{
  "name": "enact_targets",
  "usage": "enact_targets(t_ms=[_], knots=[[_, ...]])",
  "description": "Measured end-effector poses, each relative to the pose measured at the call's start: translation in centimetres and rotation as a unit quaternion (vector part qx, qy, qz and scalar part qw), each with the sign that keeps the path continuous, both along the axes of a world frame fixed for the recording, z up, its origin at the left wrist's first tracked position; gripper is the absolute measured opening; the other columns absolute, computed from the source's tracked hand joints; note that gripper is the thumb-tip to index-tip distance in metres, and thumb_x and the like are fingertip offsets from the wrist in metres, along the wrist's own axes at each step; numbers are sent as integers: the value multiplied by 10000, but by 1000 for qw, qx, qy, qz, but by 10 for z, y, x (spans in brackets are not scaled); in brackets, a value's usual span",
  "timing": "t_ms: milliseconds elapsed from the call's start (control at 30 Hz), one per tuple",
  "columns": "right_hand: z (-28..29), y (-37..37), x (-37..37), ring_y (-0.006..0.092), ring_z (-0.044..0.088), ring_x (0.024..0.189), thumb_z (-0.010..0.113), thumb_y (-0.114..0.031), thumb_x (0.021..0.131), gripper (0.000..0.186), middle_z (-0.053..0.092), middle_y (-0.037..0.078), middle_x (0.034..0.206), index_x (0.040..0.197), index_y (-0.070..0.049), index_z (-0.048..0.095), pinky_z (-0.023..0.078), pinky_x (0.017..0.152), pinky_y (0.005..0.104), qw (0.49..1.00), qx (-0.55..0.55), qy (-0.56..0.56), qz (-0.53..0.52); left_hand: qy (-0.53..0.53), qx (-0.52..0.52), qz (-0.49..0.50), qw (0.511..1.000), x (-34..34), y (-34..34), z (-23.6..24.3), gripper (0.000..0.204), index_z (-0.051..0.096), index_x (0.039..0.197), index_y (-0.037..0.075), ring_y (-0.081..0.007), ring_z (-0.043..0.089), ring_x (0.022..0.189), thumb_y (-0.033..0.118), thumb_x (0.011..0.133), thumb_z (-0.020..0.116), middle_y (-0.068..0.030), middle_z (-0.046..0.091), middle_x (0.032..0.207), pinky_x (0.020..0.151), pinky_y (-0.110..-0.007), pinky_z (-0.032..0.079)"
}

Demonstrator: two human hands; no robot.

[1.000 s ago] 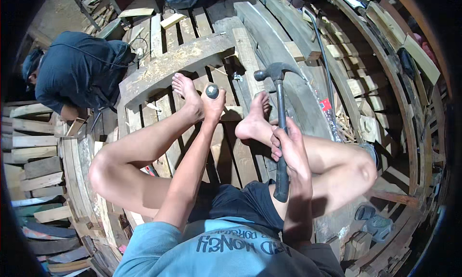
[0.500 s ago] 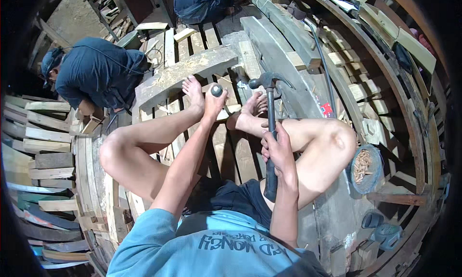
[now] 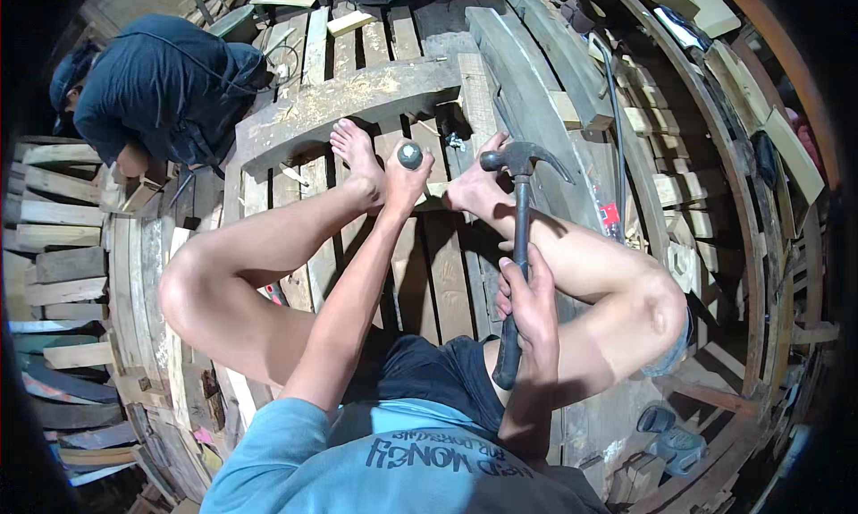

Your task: Chiseling wood with a hammer and a metal punch tool.

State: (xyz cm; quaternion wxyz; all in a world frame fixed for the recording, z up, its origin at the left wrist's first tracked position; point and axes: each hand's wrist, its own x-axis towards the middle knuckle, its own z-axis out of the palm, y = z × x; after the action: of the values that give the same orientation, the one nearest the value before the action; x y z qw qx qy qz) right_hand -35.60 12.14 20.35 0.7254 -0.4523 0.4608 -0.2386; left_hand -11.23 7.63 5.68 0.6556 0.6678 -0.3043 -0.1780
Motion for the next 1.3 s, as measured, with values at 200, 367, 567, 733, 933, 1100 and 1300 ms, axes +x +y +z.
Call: enact_targets(t_ms=[200,367,567,733,933,1100,1300], knots=[[-3,-6,13,36,337,419,512,-91,931,200,375,-48,575,1129,-74,491,279,375,200,998,-11,30,45,20,9,8,1000,6,1,-6,266,497,761,44,-72,485,490,199,813,708,-8,527,562,453,-258,392],[-14,-9,13,36,341,415,512,-93,928,207,381,-44,578,1132,-73,486,279,375,202,998,-1,38,48,23,-3,26,999,14,9,7,312,505,760,46,-84,514,456,256,805,731,-19,561,551,419,-253,398],[-24,-12,14,40,357,423,511,-97,927,208,388,-42,582,1132,-74,484,292,376,204,997,21,58,47,-3,-8,43,999,19,10,1,317,512,823,29,-90,520,489,238,789,748,-23,549,583,459,-252,418],[-33,-16,9,45,372,425,515,-106,926,186,410,-30,603,1108,-69,492,310,374,212,997,10,64,34,123,-39,46,991,7,0,9,230,508,839,33,-71,522,511,167,838,695,6,533,610,464,-227,433],[-45,-20,3,46,362,403,517,-100,926,190,397,-33,570,1106,-53,481,310,357,216,999,9,36,16,118,-57,59,990,1,-9,0,253,470,791,71,-54,458,464,143,823,710,23,490,563,421,-221,347],[-43,-28,3,59,342,398,507,-119,919,222,377,-13,579,1128,-64,457,301,372,220,996,10,82,43,122,-69,40,989,1,-13,-6,258,468,814,71,-49,429,466,114,805,723,33,476,572,426,-218,341],[-30,-38,17,37,365,393,543,-130,929,244,393,-43,546,1145,-48,466,286,360,207,995,-23,81,56,95,-59,16,994,5,-12,-13,256,502,876,46,-63,490,577,110,788,734,11,516,659,515,-229,408]])
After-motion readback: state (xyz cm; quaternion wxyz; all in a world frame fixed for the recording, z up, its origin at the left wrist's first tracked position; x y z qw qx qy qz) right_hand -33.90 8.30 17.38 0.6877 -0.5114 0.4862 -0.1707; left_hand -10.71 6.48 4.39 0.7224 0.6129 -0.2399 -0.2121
